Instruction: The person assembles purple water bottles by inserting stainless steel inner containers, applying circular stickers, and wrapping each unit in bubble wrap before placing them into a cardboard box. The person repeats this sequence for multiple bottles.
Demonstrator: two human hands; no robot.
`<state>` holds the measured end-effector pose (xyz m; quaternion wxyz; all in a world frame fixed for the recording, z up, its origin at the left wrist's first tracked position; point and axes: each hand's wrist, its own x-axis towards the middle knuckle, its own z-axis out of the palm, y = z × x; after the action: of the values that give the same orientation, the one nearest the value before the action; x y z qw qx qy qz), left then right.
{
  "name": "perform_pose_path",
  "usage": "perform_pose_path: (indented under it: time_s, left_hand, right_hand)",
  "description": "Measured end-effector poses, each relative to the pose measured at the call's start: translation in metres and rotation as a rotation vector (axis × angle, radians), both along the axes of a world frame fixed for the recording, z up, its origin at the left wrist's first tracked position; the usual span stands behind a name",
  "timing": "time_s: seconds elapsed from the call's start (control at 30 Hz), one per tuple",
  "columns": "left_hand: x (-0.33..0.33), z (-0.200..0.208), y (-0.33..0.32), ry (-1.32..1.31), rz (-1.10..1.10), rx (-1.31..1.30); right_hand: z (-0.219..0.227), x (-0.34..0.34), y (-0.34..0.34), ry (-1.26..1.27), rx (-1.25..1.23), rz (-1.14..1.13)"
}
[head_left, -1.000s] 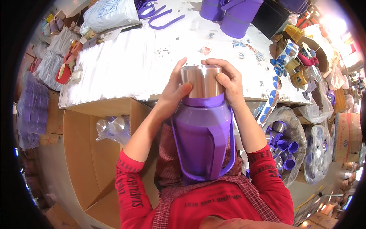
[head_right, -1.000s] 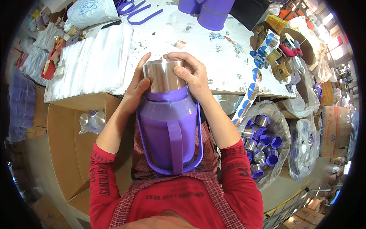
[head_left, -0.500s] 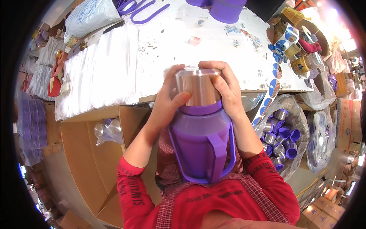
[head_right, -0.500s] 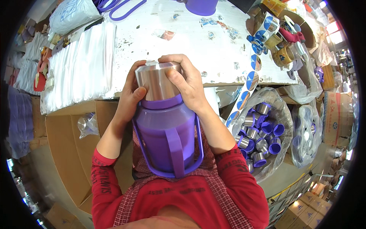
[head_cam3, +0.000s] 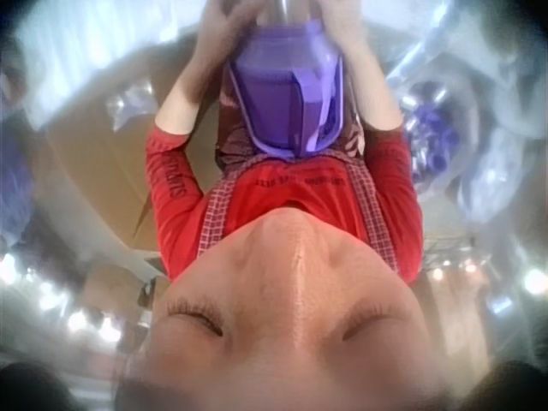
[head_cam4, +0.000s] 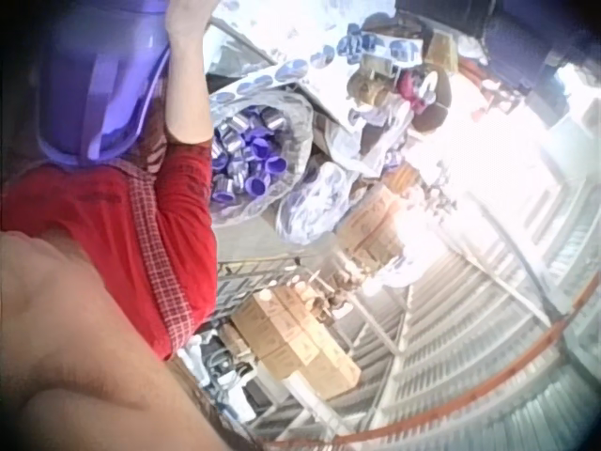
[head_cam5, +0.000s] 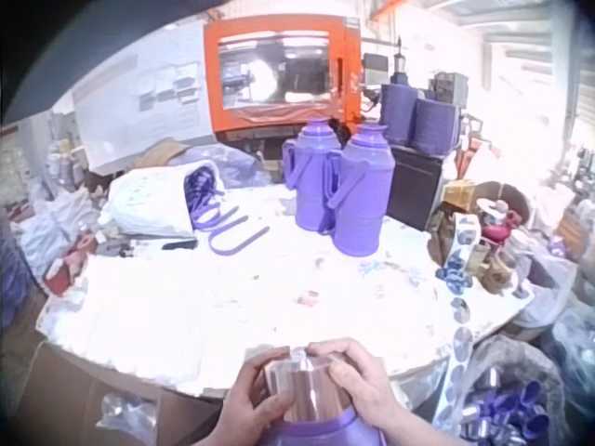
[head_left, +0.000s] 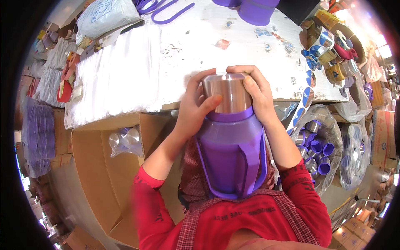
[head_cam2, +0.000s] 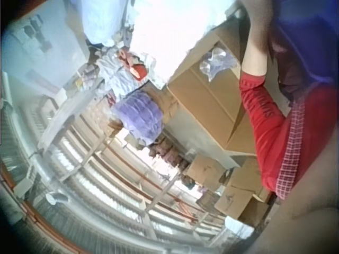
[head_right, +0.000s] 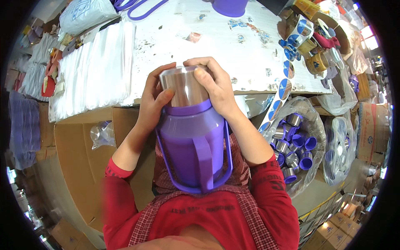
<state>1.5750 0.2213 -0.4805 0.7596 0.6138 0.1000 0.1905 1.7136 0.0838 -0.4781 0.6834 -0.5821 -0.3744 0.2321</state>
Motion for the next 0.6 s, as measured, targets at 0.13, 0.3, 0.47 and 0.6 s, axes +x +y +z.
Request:
perform_pose_path:
  time_s: [0.13, 0.3, 0.47, 0.6]
  left_hand:
    - [-0.003, -0.006, 0.009, 0.039, 0.011, 0.01]
    - [0.027, -0.014, 0.119, -0.014, -0.152, -0.026]
    - [0.036, -0.087, 0.276, 0.511, 1.061, 0.828]
    - [0.028, -0.133, 0.315, 0.769, 0.883, 0.741]
  right_hand:
    - [-0.002, 0.0, 0.012, -0.018, -0.023, 0.012]
    - [0.002, 0.017, 0.013, 0.211, -0.019, 0.115]
    - [-0.026, 0.046, 0.016, 0.322, 0.156, -0.058]
    - [-0.066, 0.05, 0.025, 0.515, 0.058, -0.123]
